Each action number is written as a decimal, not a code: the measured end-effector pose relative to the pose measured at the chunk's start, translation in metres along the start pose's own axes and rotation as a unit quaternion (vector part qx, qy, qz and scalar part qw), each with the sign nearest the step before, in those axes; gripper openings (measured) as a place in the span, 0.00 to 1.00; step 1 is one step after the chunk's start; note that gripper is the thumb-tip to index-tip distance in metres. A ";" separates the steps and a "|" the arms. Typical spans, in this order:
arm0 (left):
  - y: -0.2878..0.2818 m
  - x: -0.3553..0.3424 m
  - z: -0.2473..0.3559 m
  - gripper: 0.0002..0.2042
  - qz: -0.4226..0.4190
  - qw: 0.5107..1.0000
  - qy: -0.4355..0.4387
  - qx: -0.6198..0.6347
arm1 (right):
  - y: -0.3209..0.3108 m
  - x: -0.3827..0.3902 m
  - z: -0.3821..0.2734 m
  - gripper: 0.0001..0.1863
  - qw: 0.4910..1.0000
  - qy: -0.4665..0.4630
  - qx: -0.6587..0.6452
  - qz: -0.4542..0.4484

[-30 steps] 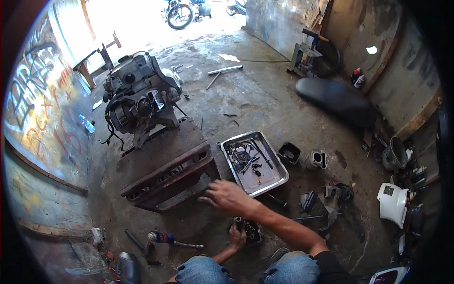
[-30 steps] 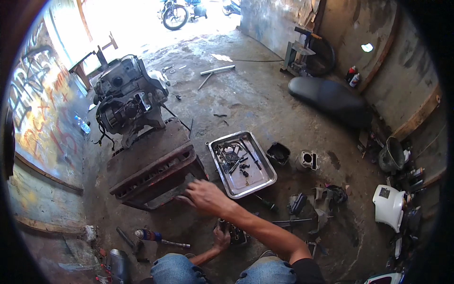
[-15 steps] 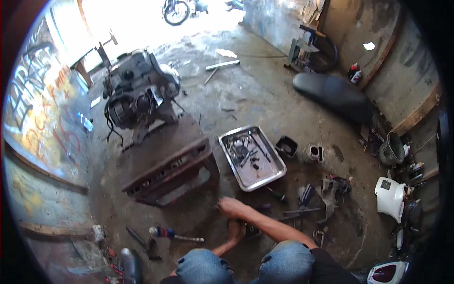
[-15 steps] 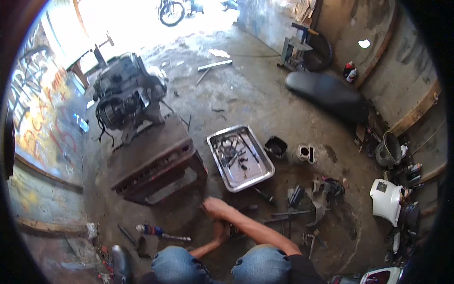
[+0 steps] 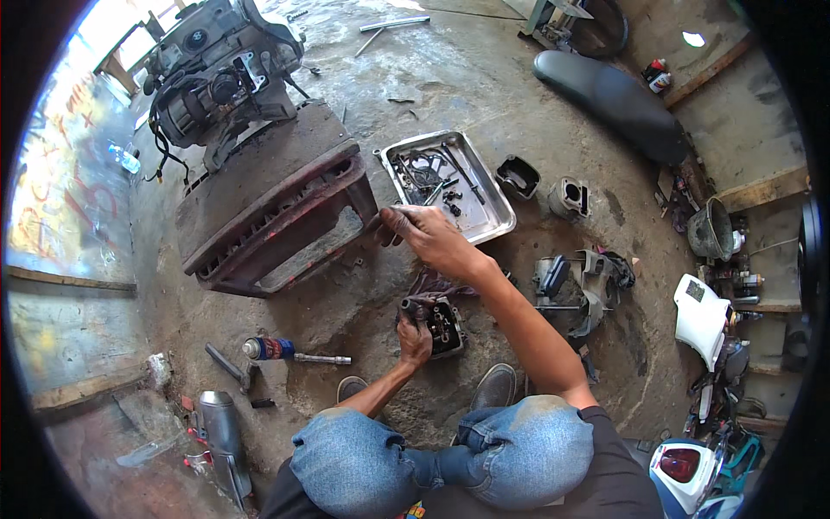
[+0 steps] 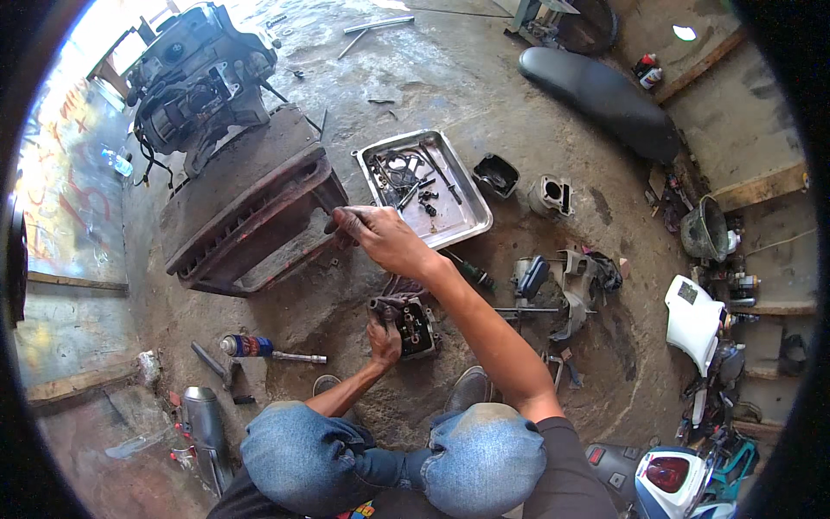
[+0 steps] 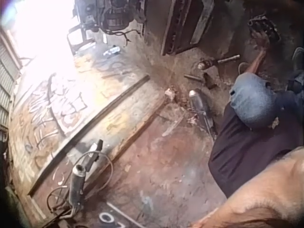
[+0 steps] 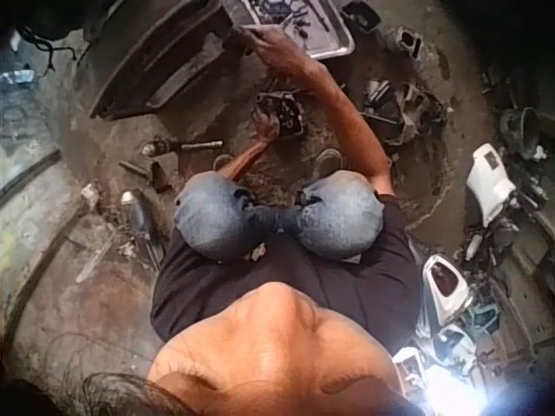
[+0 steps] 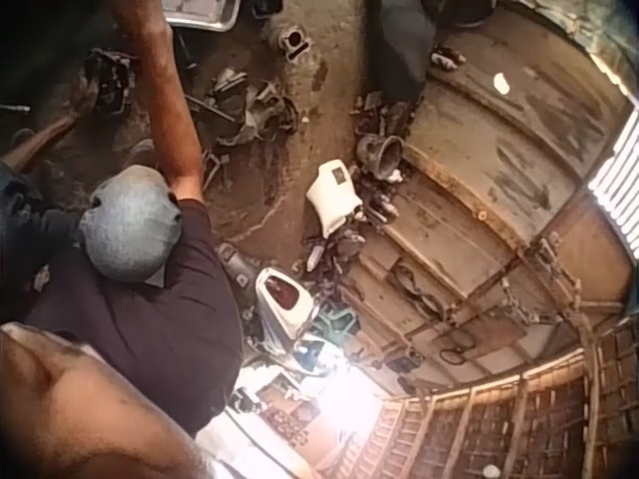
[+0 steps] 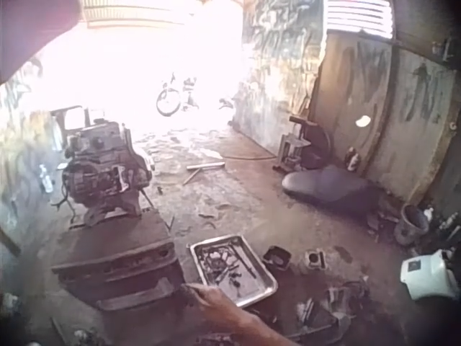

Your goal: Disassemble and inspect motorcycle engine head and internal components.

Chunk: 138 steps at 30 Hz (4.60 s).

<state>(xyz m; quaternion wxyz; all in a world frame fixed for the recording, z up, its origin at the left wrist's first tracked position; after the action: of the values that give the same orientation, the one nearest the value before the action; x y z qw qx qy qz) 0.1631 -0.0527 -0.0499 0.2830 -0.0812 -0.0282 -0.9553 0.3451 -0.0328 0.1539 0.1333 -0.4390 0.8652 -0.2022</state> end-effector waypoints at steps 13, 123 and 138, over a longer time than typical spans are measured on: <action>0.000 0.000 0.028 0.10 0.027 0.997 0.041 -0.053 | 0.013 0.038 0.094 0.31 0.973 0.167 -0.159 0.028; -0.011 -0.019 -0.007 0.19 0.006 0.999 -0.033 0.011 | 0.040 0.125 0.140 0.18 0.963 0.167 0.209 -0.019; -0.092 -0.015 -0.039 0.17 0.094 0.994 0.002 0.049 | 0.085 0.135 0.108 0.23 0.933 0.069 0.334 -0.114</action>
<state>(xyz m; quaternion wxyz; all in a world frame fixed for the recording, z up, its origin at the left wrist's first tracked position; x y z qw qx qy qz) 0.1199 0.0288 -0.0912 0.3756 -0.0676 -0.0661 -0.9219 0.2509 -0.1221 0.0117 0.1880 -0.4497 0.6993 -0.5230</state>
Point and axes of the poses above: each hand's wrist, its own x-axis away from the middle knuckle, its own y-axis out of the palm, z = x × y, the point moved 7 cm from there along -x, towards the middle knuckle, and after that the axes turned 9 degrees about x, right-handed, at the moved point
